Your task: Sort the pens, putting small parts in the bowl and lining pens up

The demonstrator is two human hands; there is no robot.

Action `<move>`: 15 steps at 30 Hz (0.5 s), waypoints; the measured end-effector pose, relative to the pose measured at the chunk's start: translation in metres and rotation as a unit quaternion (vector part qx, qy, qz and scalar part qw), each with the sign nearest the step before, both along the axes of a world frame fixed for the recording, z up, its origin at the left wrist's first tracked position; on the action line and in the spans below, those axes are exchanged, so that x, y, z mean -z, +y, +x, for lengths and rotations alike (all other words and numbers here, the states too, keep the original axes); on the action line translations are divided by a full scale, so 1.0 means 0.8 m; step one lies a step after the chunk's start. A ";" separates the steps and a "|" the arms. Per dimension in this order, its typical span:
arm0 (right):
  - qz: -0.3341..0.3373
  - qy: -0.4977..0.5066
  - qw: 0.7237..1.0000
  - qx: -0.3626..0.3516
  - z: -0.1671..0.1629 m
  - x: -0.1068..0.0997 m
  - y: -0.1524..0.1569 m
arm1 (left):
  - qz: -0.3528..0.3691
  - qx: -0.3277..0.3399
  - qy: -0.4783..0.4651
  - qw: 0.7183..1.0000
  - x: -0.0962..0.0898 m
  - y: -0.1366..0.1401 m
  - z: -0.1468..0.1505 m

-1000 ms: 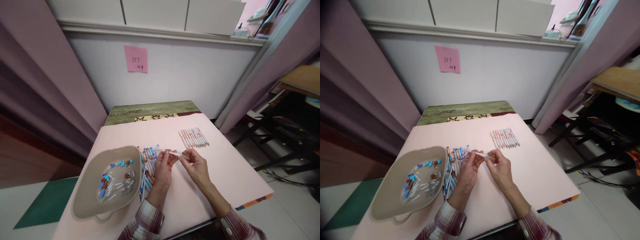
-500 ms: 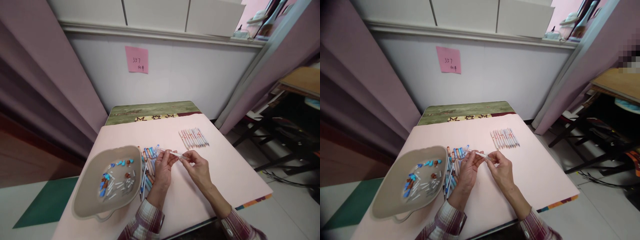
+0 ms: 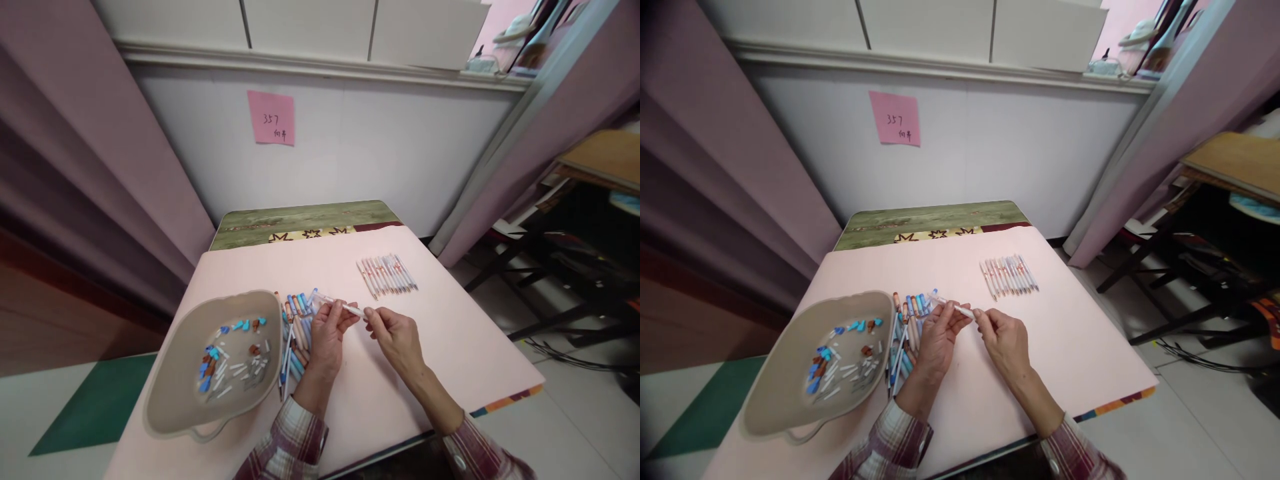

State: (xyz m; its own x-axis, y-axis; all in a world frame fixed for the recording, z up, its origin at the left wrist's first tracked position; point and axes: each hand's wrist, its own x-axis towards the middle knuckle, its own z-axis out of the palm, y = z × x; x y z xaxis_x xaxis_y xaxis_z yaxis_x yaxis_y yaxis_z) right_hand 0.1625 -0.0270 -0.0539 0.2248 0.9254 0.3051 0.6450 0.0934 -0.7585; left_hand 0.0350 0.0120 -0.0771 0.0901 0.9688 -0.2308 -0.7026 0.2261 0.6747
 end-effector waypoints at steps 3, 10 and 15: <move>-0.011 0.025 1.000 -0.005 -0.001 0.000 -0.001 | -0.007 -0.007 -0.005 1.000 0.001 0.001 0.000; -0.057 -0.001 0.998 -0.004 0.001 -0.002 -0.003 | 0.004 0.001 0.019 1.000 -0.003 -0.001 0.001; -0.053 0.007 0.999 -0.008 0.001 0.001 -0.005 | 0.003 0.001 0.031 1.000 -0.001 -0.001 0.002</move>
State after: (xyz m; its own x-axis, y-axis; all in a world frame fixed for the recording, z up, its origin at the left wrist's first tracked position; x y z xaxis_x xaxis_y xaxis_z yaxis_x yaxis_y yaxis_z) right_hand 0.1633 -0.0308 -0.0546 0.2127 0.9561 0.2014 0.6330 0.0222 -0.7739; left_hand 0.0367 0.0113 -0.0761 0.0769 0.9699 -0.2311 -0.6593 0.2233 0.7179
